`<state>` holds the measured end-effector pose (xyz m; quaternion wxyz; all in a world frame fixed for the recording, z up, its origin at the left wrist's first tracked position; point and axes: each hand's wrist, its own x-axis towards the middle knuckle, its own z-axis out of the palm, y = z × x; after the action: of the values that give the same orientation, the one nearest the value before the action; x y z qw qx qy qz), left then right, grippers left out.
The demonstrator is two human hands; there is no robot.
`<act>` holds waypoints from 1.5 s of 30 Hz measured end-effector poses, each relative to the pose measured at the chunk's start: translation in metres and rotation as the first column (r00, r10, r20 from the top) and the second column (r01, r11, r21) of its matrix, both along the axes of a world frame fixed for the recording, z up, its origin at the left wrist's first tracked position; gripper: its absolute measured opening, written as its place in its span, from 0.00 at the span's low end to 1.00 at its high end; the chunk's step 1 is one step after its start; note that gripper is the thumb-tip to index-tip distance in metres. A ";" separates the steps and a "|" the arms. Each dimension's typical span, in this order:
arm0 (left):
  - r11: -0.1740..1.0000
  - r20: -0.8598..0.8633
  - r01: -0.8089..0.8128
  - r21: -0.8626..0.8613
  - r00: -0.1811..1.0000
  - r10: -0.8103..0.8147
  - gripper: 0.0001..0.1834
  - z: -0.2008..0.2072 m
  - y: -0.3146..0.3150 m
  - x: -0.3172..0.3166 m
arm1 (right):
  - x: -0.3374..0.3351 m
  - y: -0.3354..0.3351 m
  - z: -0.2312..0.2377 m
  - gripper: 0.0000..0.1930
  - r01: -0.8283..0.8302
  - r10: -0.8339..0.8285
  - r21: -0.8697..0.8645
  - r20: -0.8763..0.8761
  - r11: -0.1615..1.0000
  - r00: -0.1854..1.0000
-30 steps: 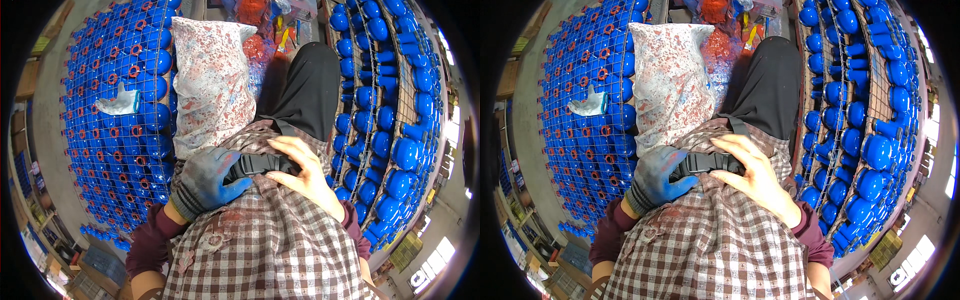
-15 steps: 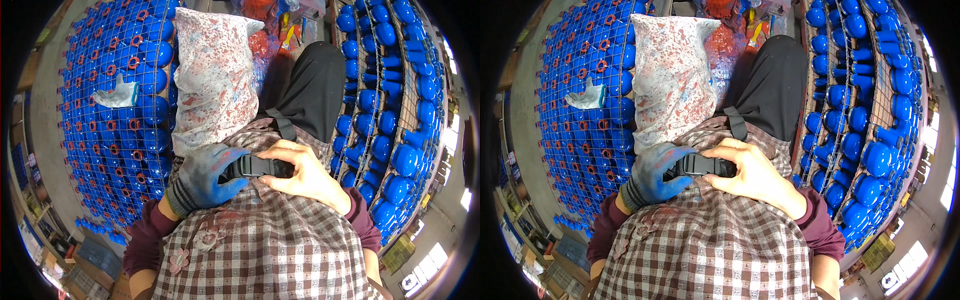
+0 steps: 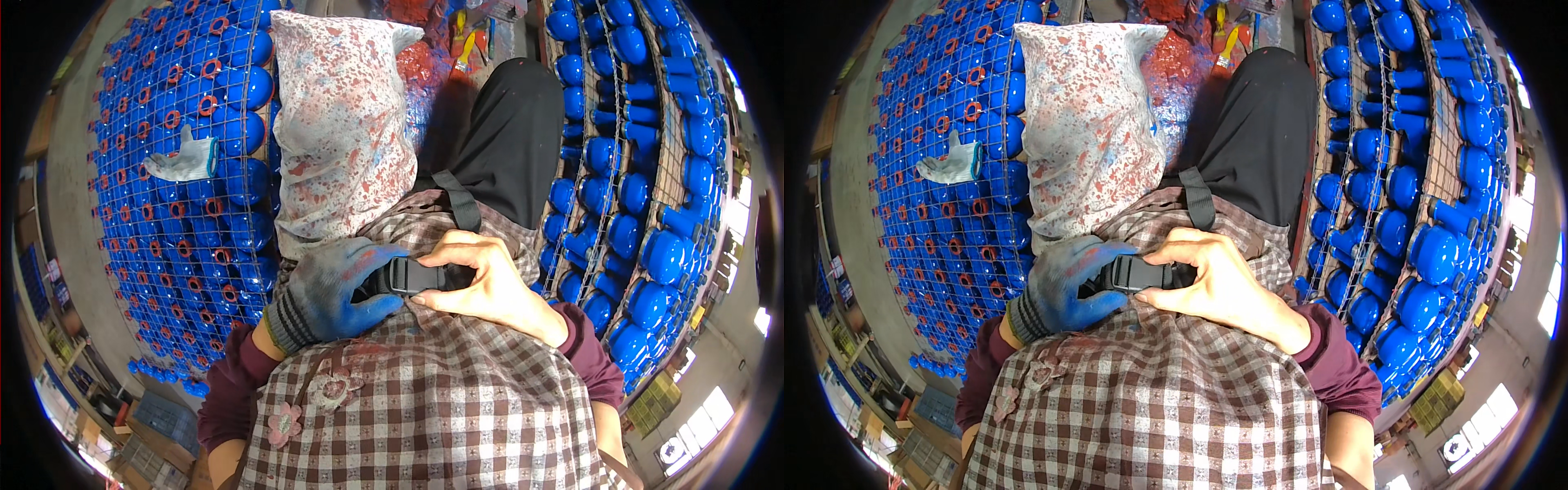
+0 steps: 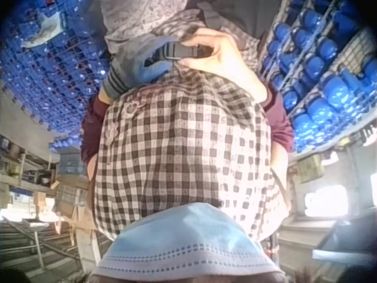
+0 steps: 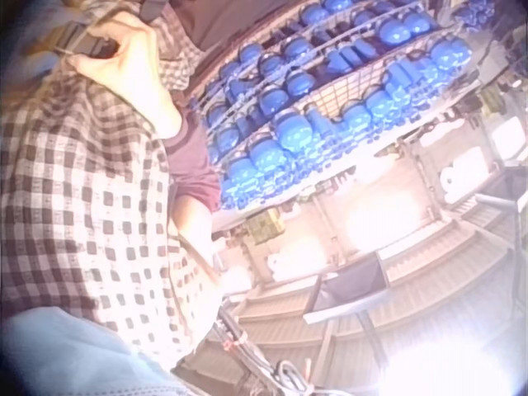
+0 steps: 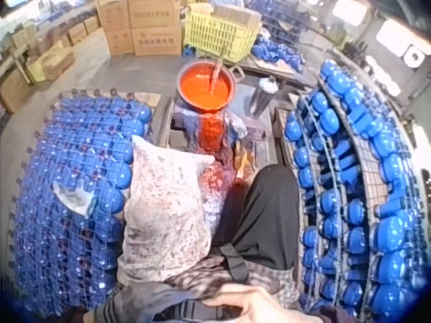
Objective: The person paints the rims of metal casings using a paintbrush, places them onto a pallet, covers the batch with a wire mesh grid, and fastens a waist strap buckle by hand.
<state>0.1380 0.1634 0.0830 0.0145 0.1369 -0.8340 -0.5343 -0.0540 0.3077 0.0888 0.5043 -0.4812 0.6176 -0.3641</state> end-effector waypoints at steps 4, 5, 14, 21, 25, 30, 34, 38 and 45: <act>1.000 0.002 0.012 0.016 1.000 -0.012 0.28 -0.004 0.001 -0.001 | -0.002 0.000 0.006 0.19 -0.008 0.009 0.068 -0.020 0.998 1.000; 0.999 0.000 0.033 0.017 0.999 -0.033 0.28 -0.004 0.001 -0.001 | -0.002 0.000 0.007 0.19 -0.029 0.031 0.067 -0.032 0.997 0.999; 0.999 0.037 0.022 0.047 0.999 -0.024 0.27 -0.003 0.002 -0.001 | -0.004 0.000 0.005 0.19 -0.088 0.090 0.032 -0.067 0.996 0.994; 0.988 0.021 0.098 -0.119 0.995 -0.096 0.31 0.000 0.001 -0.004 | -0.004 0.004 0.007 0.18 -0.136 0.137 0.019 -0.143 0.991 0.980; 0.992 0.060 0.126 -0.019 0.990 -0.124 0.32 -0.001 -0.001 -0.003 | -0.007 0.004 0.008 0.18 -0.138 0.138 0.010 -0.158 0.990 0.978; 0.992 0.026 0.063 0.109 0.997 -0.066 0.30 -0.009 0.002 0.001 | -0.010 0.006 0.005 0.20 -0.194 0.193 0.009 -0.177 0.981 0.965; 1.000 -0.005 0.003 0.025 1.000 -0.003 0.29 -0.003 0.009 -0.005 | -0.010 0.000 0.009 0.21 -0.172 0.178 0.050 -0.177 0.984 0.968; 0.999 0.072 -0.009 -0.052 0.997 0.013 0.28 0.001 0.011 -0.017 | -0.020 -0.004 0.006 0.24 -0.190 0.196 0.093 -0.060 0.977 0.979; 1.000 0.028 -0.030 0.006 0.999 0.030 0.25 -0.006 0.012 -0.020 | -0.026 0.001 0.008 0.25 -0.130 0.122 0.282 0.047 0.951 0.991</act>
<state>0.1179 0.1754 0.0770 0.0104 0.1570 -0.8304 -0.5345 -0.0802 0.3084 0.0970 0.5994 -0.4368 0.6241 -0.2458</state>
